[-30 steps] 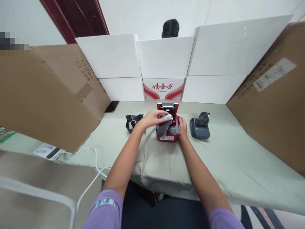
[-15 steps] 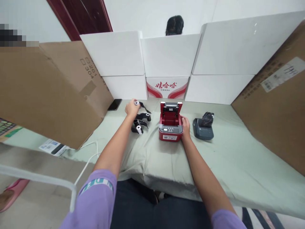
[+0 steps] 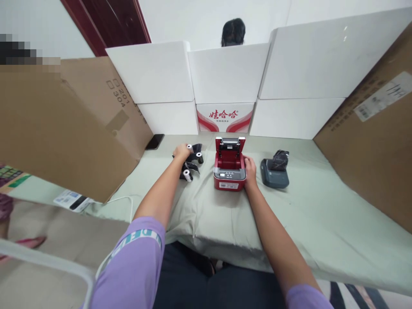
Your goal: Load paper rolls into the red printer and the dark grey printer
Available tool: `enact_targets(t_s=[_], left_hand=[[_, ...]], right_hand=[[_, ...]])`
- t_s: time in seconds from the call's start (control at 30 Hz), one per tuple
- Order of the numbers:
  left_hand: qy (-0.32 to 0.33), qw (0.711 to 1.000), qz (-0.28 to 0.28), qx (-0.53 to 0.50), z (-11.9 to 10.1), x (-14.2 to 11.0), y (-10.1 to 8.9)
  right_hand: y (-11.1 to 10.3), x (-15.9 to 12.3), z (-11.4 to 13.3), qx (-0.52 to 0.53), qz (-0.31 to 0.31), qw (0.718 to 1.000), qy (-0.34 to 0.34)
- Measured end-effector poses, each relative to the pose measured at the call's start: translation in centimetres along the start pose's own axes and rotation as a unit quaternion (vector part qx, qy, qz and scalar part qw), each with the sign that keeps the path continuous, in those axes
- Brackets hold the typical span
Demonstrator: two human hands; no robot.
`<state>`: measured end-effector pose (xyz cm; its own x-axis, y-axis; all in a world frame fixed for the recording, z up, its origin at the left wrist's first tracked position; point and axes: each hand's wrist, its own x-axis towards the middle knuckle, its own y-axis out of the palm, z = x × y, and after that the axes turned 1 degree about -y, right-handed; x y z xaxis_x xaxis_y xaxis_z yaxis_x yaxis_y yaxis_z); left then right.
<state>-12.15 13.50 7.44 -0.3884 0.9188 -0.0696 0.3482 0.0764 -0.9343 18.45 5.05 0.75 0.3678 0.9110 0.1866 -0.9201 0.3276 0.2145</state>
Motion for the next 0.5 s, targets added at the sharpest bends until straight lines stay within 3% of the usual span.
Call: enact_targets(t_s=[0.23, 0.33, 0.43, 0.5], left_hand=[[0.005, 1.0, 0.011, -0.014, -0.7, -0.9, -2.0], [0.006, 0.99, -0.082, -0.118, -0.8, -3.3, -2.7], [0.004, 0.944, -0.211, -0.253, -0.7, -7.2, -2.1], [0.025, 0.911, -0.263, -0.316, -0.6, -9.8, -1.3]], right_hand=[[-0.1, 0.4, -0.6, 0.004, 0.006, 1.0, -0.003], [0.0, 0.4, -0.7, 0.004, 0.002, 1.0, -0.006], [0.0, 0.4, -0.7, 0.004, -0.001, 1.0, -0.01], [0.0, 0.4, -0.6, 0.003, -0.002, 1.0, -0.012]])
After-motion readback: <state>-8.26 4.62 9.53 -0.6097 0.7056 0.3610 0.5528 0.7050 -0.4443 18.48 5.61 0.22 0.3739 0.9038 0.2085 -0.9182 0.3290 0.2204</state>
